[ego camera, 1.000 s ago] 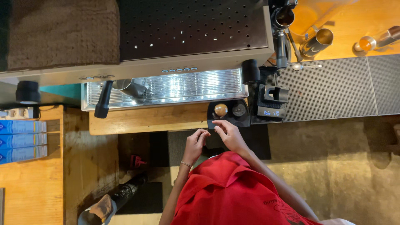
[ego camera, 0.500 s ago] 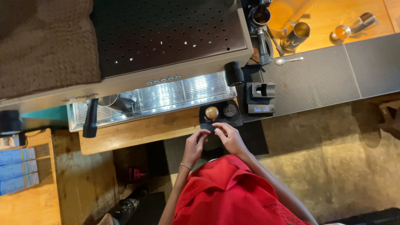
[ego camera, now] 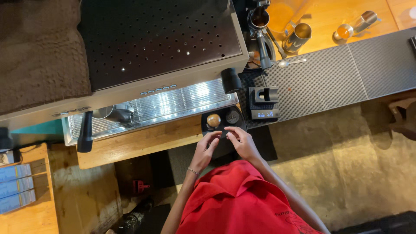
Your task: The person prepares an espresso shot by dosing coffee grounds into a portafilter, tamping the grounds, and locking the portafilter into the espresso machine. The person uses a dosing cup, a tamper, and a digital scale during the process.
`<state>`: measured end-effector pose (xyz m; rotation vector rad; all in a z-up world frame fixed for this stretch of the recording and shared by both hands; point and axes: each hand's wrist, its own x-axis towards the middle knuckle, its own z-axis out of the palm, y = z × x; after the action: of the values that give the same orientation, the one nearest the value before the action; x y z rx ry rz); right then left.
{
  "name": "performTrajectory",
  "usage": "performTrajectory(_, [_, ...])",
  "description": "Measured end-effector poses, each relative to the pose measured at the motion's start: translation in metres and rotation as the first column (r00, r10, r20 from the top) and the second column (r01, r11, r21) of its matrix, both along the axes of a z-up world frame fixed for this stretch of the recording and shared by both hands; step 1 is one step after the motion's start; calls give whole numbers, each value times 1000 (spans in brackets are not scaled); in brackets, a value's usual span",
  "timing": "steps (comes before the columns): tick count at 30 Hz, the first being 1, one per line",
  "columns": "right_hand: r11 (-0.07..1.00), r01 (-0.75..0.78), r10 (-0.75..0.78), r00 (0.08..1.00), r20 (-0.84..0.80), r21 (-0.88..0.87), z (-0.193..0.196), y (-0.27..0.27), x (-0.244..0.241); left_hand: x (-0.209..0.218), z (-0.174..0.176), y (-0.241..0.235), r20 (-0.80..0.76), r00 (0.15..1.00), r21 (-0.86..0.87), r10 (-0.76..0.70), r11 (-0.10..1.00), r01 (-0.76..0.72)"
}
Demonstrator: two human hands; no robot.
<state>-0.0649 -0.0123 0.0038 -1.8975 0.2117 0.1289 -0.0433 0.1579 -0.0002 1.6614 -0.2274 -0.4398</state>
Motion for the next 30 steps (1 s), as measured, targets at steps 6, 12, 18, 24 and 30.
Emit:
performTrajectory(6, [999,-26,27,999,22,-46,5,-20,10,0,1,-18,-4,999,-63,53,997,-53])
performTrajectory(12, [1000,-29,29,999,42,-9,5,-30,13,-3,-1,-30,17,998,-67,54,996,-53])
performTrajectory(18, [999,-30,29,999,36,37,4,-33,13,-4,-4,-32,1,998,-51,70,996,-69])
performTrajectory(24, [997,-37,36,999,20,66,5,-33,12,-5,0,-32,-25,995,-52,99,994,-100])
performTrajectory(30, [997,-32,30,999,31,64,1,-32,9,-8,-2,-30,-14,994,-52,112,992,-113])
